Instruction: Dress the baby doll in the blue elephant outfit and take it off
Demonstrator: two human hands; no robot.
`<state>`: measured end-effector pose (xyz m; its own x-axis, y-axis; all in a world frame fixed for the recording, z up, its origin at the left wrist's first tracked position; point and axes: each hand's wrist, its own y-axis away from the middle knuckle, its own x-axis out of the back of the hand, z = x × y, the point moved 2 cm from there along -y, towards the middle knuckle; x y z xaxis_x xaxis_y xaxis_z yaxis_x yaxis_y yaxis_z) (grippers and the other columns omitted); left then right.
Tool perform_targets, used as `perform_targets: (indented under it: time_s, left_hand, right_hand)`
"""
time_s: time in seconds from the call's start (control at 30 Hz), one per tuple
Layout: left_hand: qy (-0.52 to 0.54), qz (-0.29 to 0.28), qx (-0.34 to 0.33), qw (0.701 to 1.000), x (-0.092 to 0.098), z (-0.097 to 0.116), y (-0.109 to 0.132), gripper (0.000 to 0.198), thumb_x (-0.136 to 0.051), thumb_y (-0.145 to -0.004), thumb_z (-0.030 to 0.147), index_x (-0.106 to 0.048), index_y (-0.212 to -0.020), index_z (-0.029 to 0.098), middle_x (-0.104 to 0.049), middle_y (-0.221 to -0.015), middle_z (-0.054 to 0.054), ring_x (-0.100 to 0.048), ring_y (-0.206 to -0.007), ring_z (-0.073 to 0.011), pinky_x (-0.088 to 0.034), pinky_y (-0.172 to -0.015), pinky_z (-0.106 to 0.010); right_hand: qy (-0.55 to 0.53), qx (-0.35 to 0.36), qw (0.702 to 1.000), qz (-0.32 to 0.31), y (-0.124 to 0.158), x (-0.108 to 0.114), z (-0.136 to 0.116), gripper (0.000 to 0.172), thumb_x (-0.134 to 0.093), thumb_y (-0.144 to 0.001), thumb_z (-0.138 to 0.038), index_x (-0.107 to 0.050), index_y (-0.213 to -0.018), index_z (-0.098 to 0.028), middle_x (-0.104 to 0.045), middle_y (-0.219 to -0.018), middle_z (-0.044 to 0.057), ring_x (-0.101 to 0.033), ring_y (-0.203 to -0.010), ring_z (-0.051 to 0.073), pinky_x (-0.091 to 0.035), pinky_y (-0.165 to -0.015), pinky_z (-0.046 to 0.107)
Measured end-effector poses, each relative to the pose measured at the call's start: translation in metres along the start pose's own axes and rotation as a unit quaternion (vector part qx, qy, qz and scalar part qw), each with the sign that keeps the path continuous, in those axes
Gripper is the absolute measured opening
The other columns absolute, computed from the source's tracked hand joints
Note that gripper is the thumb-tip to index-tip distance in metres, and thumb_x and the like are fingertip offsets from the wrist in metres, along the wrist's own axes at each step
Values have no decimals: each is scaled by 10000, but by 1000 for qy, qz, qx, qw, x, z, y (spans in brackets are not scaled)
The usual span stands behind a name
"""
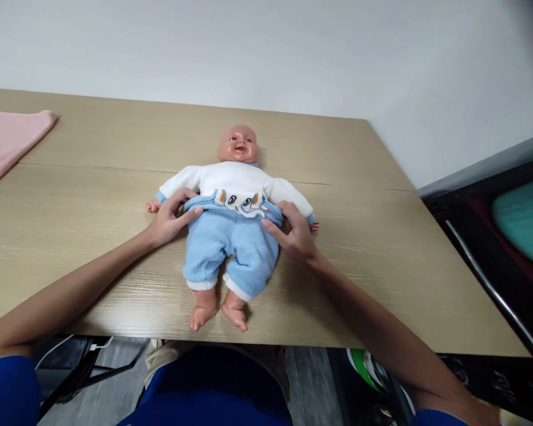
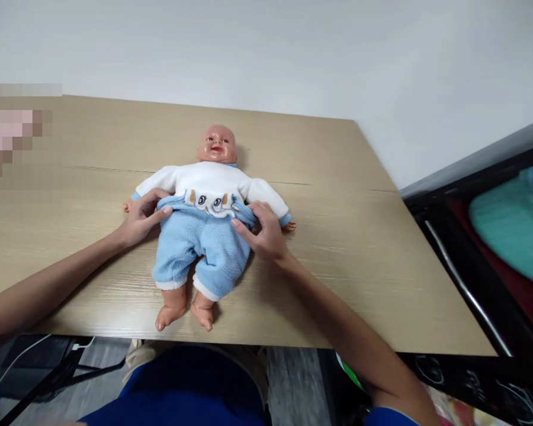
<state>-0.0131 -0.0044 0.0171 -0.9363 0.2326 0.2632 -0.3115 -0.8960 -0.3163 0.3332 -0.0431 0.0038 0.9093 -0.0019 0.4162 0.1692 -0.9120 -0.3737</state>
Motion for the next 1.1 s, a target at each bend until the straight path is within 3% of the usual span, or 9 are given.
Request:
perform_targets:
  time_s: [0.07, 0.13, 0.3, 0.4, 0.53, 0.63, 0.73, 0.9, 1.1]
  left_hand:
    - [-37, -27, -45, 998, -1, 9, -8, 477, -870, -1029, 689, -767, -1037, 222, -724, -1050, -76, -641, -1035, -252, -517, -968, -375]
    - [-14, -50, -48, 998, -5, 13, -19, 480, -864, -1036, 688, -746, -1048, 223, -705, -1043, -69, -634, -1003, -237, -517, -942, -367]
    - [117, -6, 77, 990, -10, -4, -36, 682, -905, -903, 852, -646, -1047, 237, -569, -839, 17, -486, -724, -164, -388, -672, -302]
    - [76, 3, 131, 988, -8, -14, -29, 666, -896, -892, 824, -660, -1055, 224, -594, -880, 2, -507, -779, -182, -397, -714, -320]
    - [-21, -18, 125, 992, -4, -17, -13, 451, -812, -952, 643, -654, -1031, 229, -623, -982, -16, -548, -934, -236, -467, -872, -374]
    - [-13, -9, 131, 991, -6, -19, -6, 400, -790, -966, 607, -638, -998, 238, -619, -971, -13, -550, -943, -244, -483, -883, -378]
    - [82, 42, 161, 983, -14, -22, -2, 380, -822, -970, 587, -665, -1046, 249, -645, -982, -12, -590, -942, -236, -508, -869, -361]
    - [248, 99, 181, 947, -27, -26, -10, 484, -957, -887, 582, -652, -1104, 275, -705, -984, -14, -680, -942, -244, -576, -832, -362]
    - [242, 86, 146, 955, -16, -30, -29, 483, -978, -870, 598, -687, -1044, 255, -622, -906, -17, -584, -841, -215, -498, -748, -346]
  right_hand:
    - [72, 78, 994, 12, -9, 1, -17, 352, -843, -1000, -558, -635, -935, -281, -644, -981, 46, -583, -1012, 302, -507, -1018, 508]
    - [45, 91, 995, -9, -24, -3, -26, 350, -805, -1028, -587, -636, -973, -286, -662, -1018, 55, -598, -1019, 301, -523, -1009, 506]
    - [-131, -62, 989, -2, -49, -17, -2, 578, -775, -982, -864, -616, -1079, -317, -678, -999, 14, -627, -933, 246, -555, -872, 398]
    - [-100, -132, 986, 4, -39, -15, 23, 697, -799, -880, -965, -679, -1001, -289, -700, -964, 25, -646, -945, 258, -568, -921, 415]
    - [-81, -148, 986, 19, -13, -8, 39, 669, -828, -875, -932, -723, -939, -275, -688, -955, 29, -628, -963, 265, -583, -942, 433]
    - [-184, -182, 965, 36, -1, -12, 39, 606, -885, -874, -868, -695, -975, -300, -669, -929, 0, -619, -906, 243, -610, -883, 415]
    - [-290, -222, 929, 58, 0, -21, 37, 635, -953, -821, -847, -665, -1032, -322, -692, -947, -17, -652, -902, 231, -634, -848, 389]
    - [-249, -181, 950, 58, -14, -20, 36, 662, -911, -840, -902, -638, -1040, -333, -662, -958, -17, -623, -891, 226, -603, -816, 368]
    - [-242, -121, 962, 43, -28, -7, 38, 615, -929, -874, -856, -647, -969, -318, -558, -833, -25, -493, -756, 209, -474, -713, 374]
